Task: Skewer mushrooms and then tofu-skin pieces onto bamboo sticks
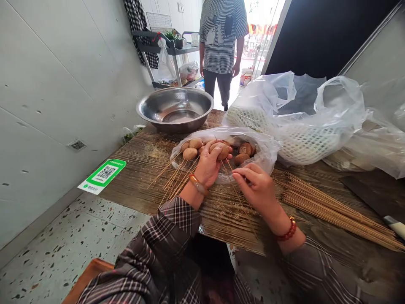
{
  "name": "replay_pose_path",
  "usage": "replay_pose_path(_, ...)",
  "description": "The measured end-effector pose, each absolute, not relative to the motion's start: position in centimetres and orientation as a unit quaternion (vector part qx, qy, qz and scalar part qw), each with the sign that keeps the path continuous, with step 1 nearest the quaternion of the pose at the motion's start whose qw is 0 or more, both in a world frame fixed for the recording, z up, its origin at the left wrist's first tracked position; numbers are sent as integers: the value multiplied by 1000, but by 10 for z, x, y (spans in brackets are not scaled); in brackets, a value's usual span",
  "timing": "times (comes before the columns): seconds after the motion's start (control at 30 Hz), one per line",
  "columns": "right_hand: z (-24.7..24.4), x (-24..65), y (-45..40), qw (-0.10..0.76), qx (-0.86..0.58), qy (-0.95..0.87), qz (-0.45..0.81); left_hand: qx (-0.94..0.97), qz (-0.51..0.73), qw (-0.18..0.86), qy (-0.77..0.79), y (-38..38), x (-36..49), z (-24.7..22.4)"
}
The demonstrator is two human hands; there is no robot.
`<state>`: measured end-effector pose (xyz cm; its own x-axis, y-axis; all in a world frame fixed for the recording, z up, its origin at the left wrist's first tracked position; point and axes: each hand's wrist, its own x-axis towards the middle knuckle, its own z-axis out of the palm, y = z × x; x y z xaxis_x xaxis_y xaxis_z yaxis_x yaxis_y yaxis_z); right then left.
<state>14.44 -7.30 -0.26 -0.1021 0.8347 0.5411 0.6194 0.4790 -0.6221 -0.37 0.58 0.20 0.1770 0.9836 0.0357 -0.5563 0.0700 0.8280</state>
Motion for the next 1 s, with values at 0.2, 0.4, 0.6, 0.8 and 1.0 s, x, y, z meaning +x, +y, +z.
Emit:
replay_pose_path(0.2, -5, 134, -82, 298, -527, -795, -47, 382, 577, 659, 294, 2, -2, 1)
replay_pose_path(0.4, -13, 131, -80, 354, -547, -757, 53, 383, 577, 665, 281, -1, -1, 2)
replay_pose_path(0.6, -18, 132, -77, 424, -544, -706, 162, 379, 569, 681, 263, 0, -2, 4)
replay_pose_path(0.8, -26, 127, -78, 407, -562, -711, 114, 360, 574, 685, 268, -3, 2, 2)
replay_pose_path(1.0, -35, 124, -79, 396, -575, -710, 94, 341, 579, 693, 262, -10, 10, -3)
